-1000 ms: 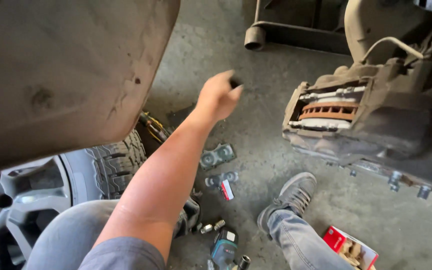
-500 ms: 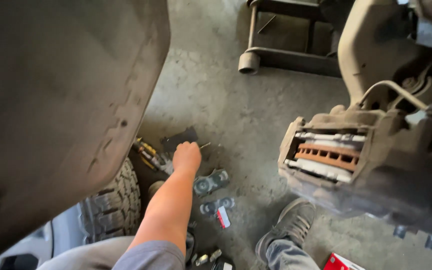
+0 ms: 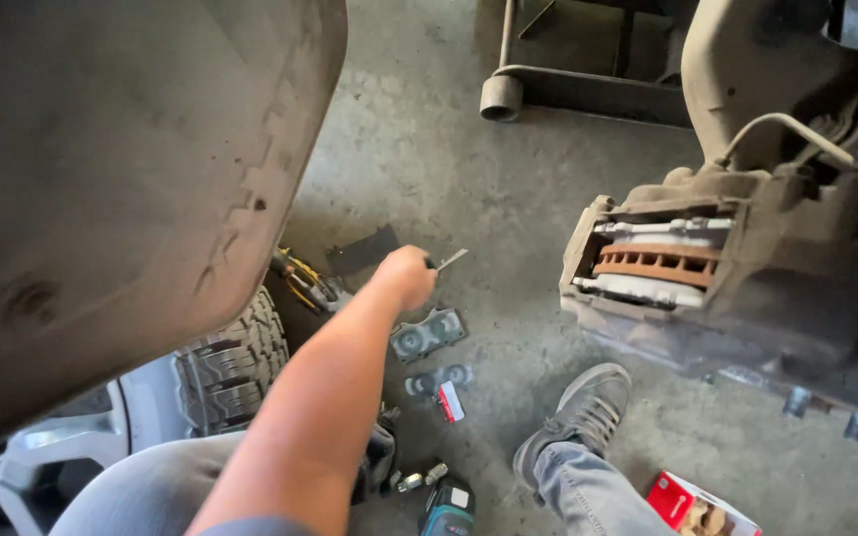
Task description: The person removes old brake pads from a caliper, applies lubricant from a tube to new brake pads, and installs the new pads into the caliper assembly.
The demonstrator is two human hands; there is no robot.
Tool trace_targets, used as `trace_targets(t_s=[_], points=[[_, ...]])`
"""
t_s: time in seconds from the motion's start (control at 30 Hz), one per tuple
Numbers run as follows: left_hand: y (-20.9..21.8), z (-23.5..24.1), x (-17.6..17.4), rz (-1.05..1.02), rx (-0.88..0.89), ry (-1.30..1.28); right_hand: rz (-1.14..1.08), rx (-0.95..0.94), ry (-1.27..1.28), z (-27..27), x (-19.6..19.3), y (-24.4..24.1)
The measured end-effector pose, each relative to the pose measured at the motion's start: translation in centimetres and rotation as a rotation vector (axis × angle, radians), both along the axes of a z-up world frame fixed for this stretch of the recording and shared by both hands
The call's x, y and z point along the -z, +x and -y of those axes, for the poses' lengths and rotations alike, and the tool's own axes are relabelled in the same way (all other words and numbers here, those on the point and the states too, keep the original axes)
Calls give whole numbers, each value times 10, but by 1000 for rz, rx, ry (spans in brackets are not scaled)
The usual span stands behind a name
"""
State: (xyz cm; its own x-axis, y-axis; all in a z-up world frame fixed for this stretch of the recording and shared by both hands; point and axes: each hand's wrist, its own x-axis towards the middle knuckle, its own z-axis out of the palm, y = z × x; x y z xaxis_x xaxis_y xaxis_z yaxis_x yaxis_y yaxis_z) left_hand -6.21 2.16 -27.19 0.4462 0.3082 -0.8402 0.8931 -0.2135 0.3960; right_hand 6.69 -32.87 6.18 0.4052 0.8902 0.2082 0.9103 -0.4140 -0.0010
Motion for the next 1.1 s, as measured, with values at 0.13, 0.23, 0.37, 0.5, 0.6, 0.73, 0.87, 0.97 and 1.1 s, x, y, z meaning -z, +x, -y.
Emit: trace_targets(t_s=[0.13,0.23,0.37,0.5,0.6,0.73,0.87,0.97,1.1], points=[[15,-21,-60,162,524,196,-131,-27,98,-94,2,-71],[-1,-9,-212,362,386,5,-170,-63,52,-136,44,-99],[-20,2,-287,608,-240,-303,-9,-123,300,-175,50,-96],[-35,15,-320,680,-430,-207,-1,-157,449,-187,32,-82],[-35,23,-328,902,-614,-257,-16,-151,523,-192,14,-74],[-25,18,-339,1124,-588,-152,41,-148,547,-185,-4,-60],[-20,13,-338,1216,-633,-129,84,-184,543,-178,-19,-58],[-19,15,-337,1204,-684,-167,63,-181,546,-173,-22,-66],[-13,22,-339,1145,-739,-223,162,-171,453,-171,-15,-74]])
